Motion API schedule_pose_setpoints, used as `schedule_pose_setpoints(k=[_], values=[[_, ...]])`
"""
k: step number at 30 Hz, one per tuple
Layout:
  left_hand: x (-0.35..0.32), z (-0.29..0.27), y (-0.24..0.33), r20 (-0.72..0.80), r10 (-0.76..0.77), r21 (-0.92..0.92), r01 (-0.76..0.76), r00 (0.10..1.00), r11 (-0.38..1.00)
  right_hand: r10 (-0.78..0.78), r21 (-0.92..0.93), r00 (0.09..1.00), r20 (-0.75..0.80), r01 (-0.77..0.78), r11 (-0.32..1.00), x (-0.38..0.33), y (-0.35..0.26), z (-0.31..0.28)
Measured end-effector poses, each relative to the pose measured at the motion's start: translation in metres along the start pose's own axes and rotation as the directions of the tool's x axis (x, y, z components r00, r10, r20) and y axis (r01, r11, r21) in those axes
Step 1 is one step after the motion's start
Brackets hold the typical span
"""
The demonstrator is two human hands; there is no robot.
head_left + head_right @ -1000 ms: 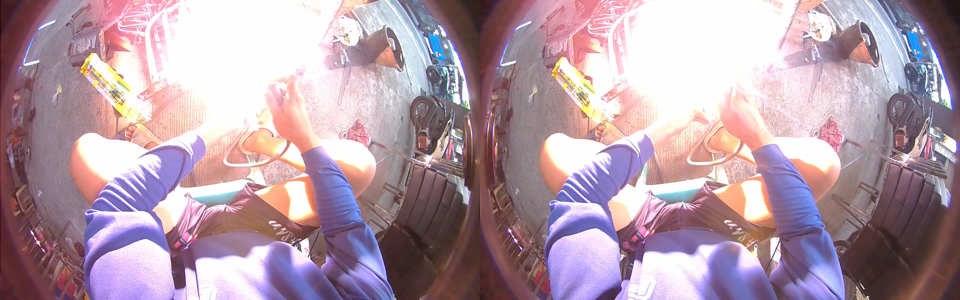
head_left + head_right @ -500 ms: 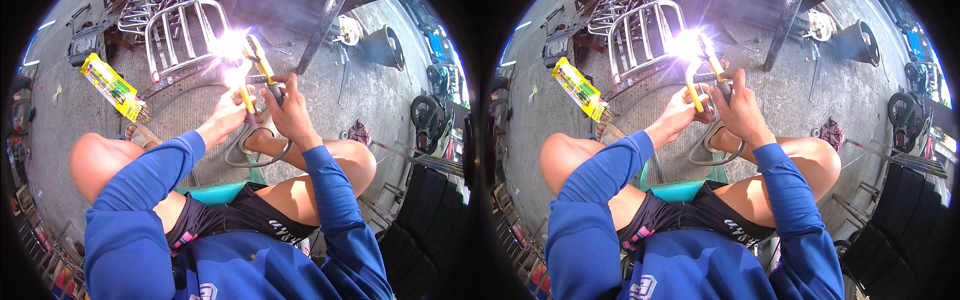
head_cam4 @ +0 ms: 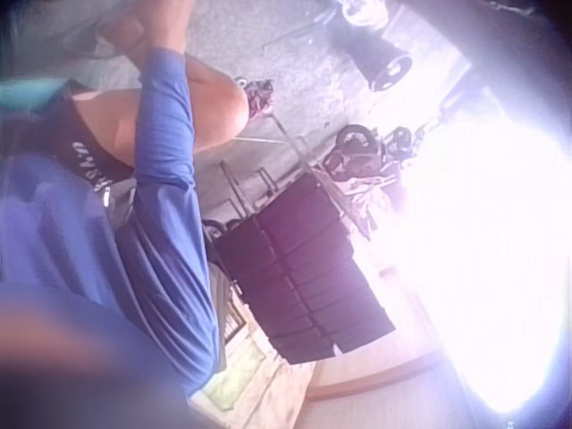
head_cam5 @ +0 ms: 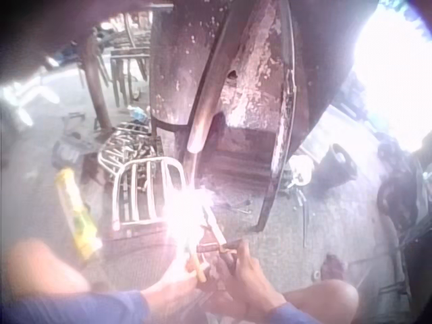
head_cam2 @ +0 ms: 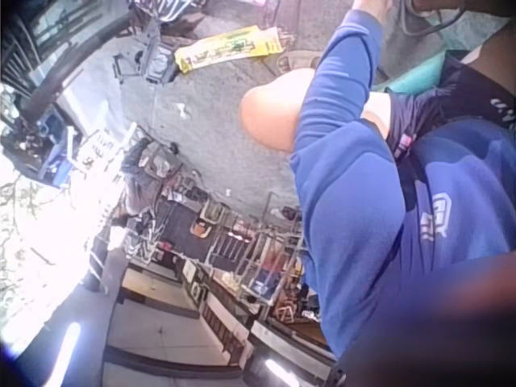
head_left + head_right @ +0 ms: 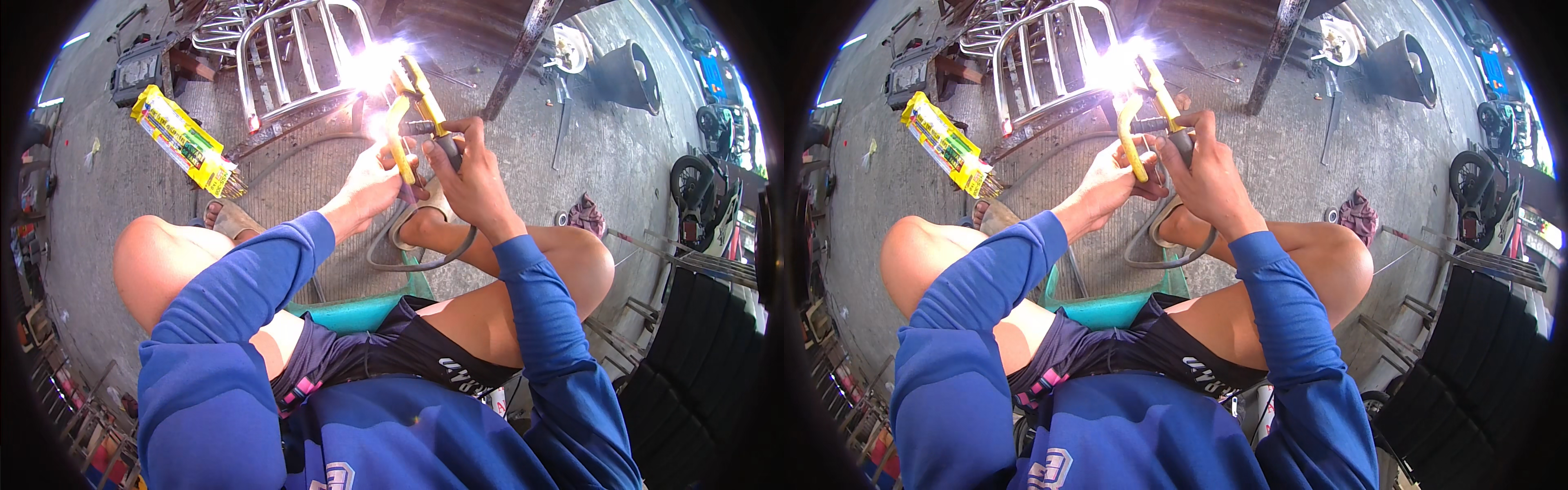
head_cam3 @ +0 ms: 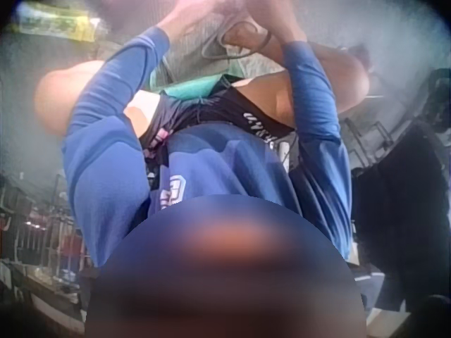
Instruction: The person welds a chrome motorcycle luggage rack using a handheld welding torch and consumable rods. They repeatedly strike the arc, weld along joints, and reposition the rack to access different seams.
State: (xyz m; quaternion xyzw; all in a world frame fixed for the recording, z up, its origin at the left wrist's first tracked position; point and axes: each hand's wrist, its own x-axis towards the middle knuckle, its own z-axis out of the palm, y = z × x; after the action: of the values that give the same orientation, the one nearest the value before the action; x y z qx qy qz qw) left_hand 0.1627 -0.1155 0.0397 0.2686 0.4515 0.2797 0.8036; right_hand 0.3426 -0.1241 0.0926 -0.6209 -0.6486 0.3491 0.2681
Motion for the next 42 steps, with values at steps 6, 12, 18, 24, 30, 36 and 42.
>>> schedule_pose_setpoints(k=[6,12,18,24,30,36,42], values=[[0.0001,0.0015,0.0037,-0.008,-0.044,0.014,0.044,0.999,0.999,-0.039,-0.062,0.997,-0.060,0.035,0.997,0.0007,-0.0020,-0.0008],[-0.0003,0.0041,0.0032,-0.042,-0.025,0.022,0.026,0.999,0.999,0.054,-0.021,0.999,0.001,-0.054,0.998,0.0002,-0.0043,-0.0047],[0.0023,0.0011,0.0002,-0.002,-0.021,0.005,0.021,1.000,1.000,0.084,0.004,0.996,0.007,-0.084,0.996,-0.0005,-0.0018,-0.0019],[0.0018,0.0009,-0.0006,0.007,0.019,0.020,-0.020,1.000,1.000,0.085,0.006,0.996,0.013,-0.085,0.996,0.0003,-0.0030,-0.0023],[0.0022,0.0008,0.0000,-0.016,-0.040,-0.002,0.040,0.999,0.999,-0.004,0.028,0.999,-0.032,0.005,1.000,0.0018,0.0002,0.0023],[0.0016,-0.0001,-0.0002,-0.023,-0.043,-0.001,0.043,0.999,0.999,-0.004,0.018,1.000,-0.016,0.004,1.000,0.0016,0.0009,0.0027],[0.0019,-0.0012,-0.0019,-0.019,-0.028,0.013,0.028,0.999,1.000,0.027,0.012,0.999,-0.017,-0.027,1.000,0.0006,-0.0015,0.0021]])
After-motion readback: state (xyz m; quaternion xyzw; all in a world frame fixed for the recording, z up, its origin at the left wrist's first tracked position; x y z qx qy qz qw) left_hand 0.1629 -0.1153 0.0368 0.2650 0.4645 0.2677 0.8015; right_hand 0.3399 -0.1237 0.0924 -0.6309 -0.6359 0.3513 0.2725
